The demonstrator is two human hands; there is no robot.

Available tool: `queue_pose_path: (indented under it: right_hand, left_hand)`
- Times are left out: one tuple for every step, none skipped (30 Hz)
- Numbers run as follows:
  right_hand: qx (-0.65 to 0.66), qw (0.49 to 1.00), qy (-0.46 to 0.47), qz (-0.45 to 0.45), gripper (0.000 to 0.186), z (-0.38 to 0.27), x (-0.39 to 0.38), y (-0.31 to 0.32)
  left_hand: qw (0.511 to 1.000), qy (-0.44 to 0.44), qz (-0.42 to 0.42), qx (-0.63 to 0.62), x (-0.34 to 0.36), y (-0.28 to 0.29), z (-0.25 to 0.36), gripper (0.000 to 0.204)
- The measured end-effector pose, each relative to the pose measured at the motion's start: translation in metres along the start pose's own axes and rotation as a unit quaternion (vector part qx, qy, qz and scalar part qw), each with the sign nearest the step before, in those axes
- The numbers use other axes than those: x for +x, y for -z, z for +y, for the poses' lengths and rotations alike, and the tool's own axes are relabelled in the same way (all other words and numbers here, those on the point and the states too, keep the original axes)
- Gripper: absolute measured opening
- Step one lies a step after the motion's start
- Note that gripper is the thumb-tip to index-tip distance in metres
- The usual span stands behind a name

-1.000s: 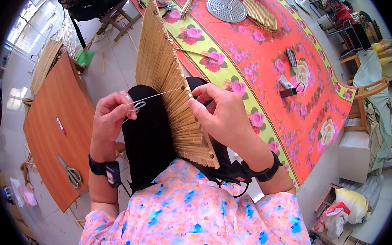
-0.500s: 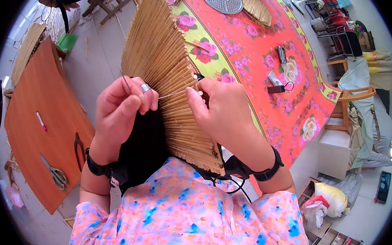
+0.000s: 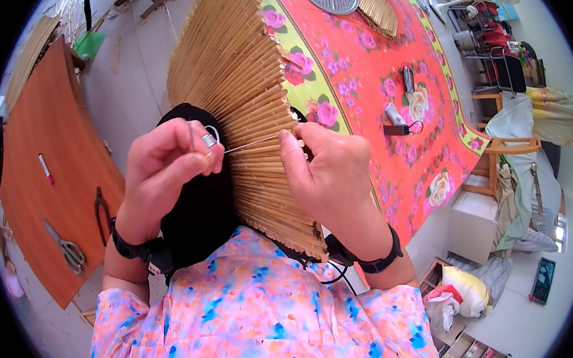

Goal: The person constructs a bamboo item by threading cord through holes in bamboo slats and using pliers to secure the ends. The person handles bamboo slats and cord while seated on a floor mat.

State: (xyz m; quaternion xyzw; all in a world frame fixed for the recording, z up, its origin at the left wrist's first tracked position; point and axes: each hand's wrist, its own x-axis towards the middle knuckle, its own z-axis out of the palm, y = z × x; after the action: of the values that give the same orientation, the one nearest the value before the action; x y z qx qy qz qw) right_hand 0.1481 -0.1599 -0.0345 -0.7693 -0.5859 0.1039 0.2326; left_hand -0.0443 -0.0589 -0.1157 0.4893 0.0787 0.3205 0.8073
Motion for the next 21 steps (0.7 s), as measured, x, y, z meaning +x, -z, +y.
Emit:
queue_pose_path:
  right_hand:
    - [-0.002,1.000,-0.002,0.002,0.017,0.000,0.000,0.000]
    - [-0.004,1.000,-0.003,0.003,0.018,0.001,0.000,0.000]
    - [-0.005,1.000,-0.004,0.004,0.018,0.001,0.001,0.000]
    - [0.009,1.000,-0.005,0.004,0.018,0.000,0.002,0.001]
    - [0.024,1.000,-0.010,0.005,0.018,0.003,0.000,-0.001]
    - [0.040,0.999,-0.015,0.005,0.018,0.004,-0.001,-0.002]
    - [0.048,0.999,-0.016,0.006,0.019,0.004,-0.002,-0.003]
    - [0.056,0.998,-0.016,0.007,0.019,0.005,-0.002,-0.003]
    - [0.064,0.998,-0.017,0.008,0.019,0.006,-0.002,-0.004]
    - [0.061,0.998,-0.016,-0.005,0.020,0.005,-0.001,-0.002]
    - [0.062,0.998,-0.014,-0.006,0.021,0.005,-0.001,-0.002]
    - [0.063,0.998,-0.012,-0.007,0.021,0.006,-0.001,-0.003]
    - [0.065,0.998,-0.008,-0.009,0.021,0.005,0.000,-0.003]
    - [0.062,0.998,-0.010,-0.011,0.021,0.005,0.000,-0.003]
    - [0.059,0.998,-0.013,-0.013,0.021,0.004,0.000,-0.003]
    - [0.057,0.998,-0.017,-0.014,0.021,0.004,-0.001,-0.002]
    - [0.053,0.998,-0.018,-0.014,0.021,0.003,-0.001,-0.002]
    - [0.050,0.998,-0.018,-0.015,0.022,0.003,-0.001,-0.001]
    - [0.048,0.999,-0.019,-0.014,0.022,0.002,-0.001,-0.001]
    - [0.049,0.999,-0.016,-0.013,0.022,0.002,-0.001,-0.001]
    - [0.050,0.999,-0.014,-0.011,0.022,0.003,-0.001,-0.002]
  left_hand:
    - [1.000,0.018,0.006,-0.018,0.003,0.003,-0.004,0.008]
    - [0.999,0.036,0.011,-0.036,0.006,0.006,-0.004,0.009]
    - [0.999,0.021,0.031,0.017,0.009,0.010,0.002,0.009]
    - [0.989,-0.007,0.078,0.122,0.011,0.016,0.014,0.008]
    - [0.966,-0.032,0.122,0.226,0.010,0.022,0.024,0.008]
    - [0.927,-0.066,0.179,0.323,0.007,0.035,0.031,0.009]
    - [0.876,-0.097,0.234,0.412,0.002,0.044,0.035,0.010]
    - [0.866,-0.080,0.232,0.436,-0.001,0.038,0.041,0.010]
    - [0.856,-0.064,0.229,0.459,-0.006,0.029,0.050,0.012]
    - [0.845,-0.047,0.230,0.480,-0.010,0.019,0.053,0.015]
    - [0.844,-0.069,0.182,0.500,-0.011,0.007,0.049,0.019]
    - [0.840,-0.091,0.134,0.519,-0.010,-0.007,0.044,0.023]
    - [0.868,-0.089,0.114,0.476,-0.011,-0.018,0.034,0.034]
    - [0.883,-0.092,0.064,0.457,-0.010,-0.021,0.023,0.035]
    - [0.878,-0.112,0.034,0.465,-0.007,-0.024,0.016,0.030]
    - [0.878,-0.117,0.022,0.463,-0.004,-0.027,0.009,0.027]
    - [0.879,-0.122,0.011,0.462,-0.001,-0.028,0.004,0.024]
    - [0.878,-0.133,0.013,0.459,0.002,-0.028,0.000,0.023]
    - [0.878,-0.143,0.014,0.457,0.006,-0.029,-0.002,0.021]
    - [0.877,-0.154,0.015,0.455,0.009,-0.028,-0.004,0.020]
    - [0.874,-0.154,0.014,0.461,0.010,-0.028,-0.004,0.020]
